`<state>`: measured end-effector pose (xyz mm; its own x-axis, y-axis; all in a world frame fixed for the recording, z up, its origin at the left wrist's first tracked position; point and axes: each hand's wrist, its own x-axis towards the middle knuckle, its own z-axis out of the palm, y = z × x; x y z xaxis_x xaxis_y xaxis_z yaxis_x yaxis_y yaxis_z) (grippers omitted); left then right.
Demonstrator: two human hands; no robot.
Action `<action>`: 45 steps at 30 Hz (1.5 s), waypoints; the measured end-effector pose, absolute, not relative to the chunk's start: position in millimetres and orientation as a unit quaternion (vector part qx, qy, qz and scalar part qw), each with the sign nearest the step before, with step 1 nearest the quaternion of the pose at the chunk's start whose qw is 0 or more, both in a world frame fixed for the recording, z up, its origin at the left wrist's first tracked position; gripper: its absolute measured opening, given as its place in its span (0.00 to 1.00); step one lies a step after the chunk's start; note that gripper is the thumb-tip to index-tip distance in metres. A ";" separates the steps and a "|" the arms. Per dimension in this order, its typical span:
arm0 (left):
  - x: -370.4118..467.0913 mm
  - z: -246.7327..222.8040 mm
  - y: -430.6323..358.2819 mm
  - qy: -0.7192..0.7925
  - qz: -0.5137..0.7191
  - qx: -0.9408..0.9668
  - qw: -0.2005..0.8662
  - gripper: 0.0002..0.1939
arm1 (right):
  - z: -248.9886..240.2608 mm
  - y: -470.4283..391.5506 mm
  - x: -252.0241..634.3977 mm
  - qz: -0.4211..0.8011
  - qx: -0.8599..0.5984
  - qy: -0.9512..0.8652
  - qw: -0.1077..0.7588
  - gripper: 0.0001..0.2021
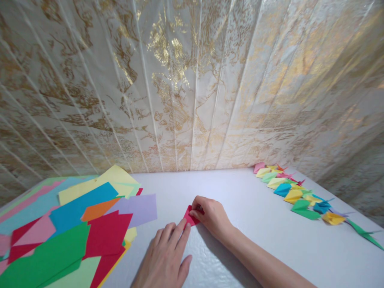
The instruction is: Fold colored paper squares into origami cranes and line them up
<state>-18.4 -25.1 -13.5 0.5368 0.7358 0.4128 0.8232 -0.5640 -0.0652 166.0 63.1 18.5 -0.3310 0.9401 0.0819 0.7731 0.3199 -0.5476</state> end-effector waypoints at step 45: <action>-26.7 -13.1 -31.7 -0.429 -0.175 -0.840 0.283 0.16 | -0.1 59.6 222.5 0.315 -0.464 -0.766 0.314 0.20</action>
